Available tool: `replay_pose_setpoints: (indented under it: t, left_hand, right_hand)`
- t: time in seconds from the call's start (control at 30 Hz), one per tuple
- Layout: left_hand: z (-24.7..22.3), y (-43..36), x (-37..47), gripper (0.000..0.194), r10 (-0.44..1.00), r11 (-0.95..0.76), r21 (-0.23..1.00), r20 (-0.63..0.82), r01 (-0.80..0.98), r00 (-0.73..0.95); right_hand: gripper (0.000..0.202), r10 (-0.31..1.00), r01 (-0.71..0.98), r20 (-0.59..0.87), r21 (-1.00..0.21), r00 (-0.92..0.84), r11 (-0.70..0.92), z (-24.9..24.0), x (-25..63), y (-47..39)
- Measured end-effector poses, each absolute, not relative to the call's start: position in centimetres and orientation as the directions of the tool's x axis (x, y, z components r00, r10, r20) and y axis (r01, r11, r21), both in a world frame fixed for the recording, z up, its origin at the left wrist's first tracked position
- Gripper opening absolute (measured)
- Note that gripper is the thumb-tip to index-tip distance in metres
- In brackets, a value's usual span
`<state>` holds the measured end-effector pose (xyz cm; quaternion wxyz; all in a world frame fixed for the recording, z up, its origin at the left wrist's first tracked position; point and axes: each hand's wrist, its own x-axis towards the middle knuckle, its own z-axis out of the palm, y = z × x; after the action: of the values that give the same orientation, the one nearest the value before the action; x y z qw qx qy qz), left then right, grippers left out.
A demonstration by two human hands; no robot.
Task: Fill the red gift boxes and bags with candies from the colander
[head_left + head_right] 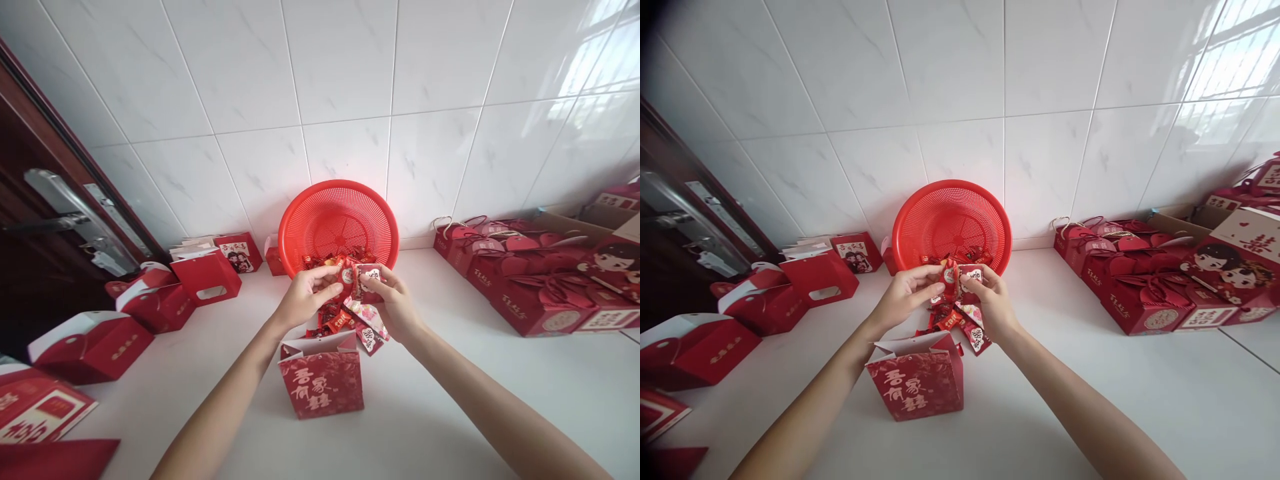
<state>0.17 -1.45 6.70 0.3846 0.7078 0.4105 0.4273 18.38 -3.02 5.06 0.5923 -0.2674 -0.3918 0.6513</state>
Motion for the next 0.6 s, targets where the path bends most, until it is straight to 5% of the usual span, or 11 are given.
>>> replay_pose_setpoints:
  t: [0.3,0.43,0.6]
  left_hand:
    - [7.8,-1.5,-1.0,0.054,0.898,-0.362,0.870,0.229,0.335,0.377]
    - [9.3,-1.0,-4.5,0.042,0.902,-0.381,0.782,0.197,0.493,0.385]
    - [7.9,-0.7,-7.8,0.048,0.933,-0.168,0.477,-0.206,0.863,0.295]
  right_hand:
    - [0.035,0.989,-0.585,0.091,-0.811,-0.120,0.003,4.8,18.3,-2.7]
    - [0.030,0.998,-0.606,0.052,-0.795,-0.036,0.020,4.4,19.1,-1.7]
    - [0.021,1.000,-0.616,0.000,-0.788,0.001,0.000,4.2,19.9,-0.8]
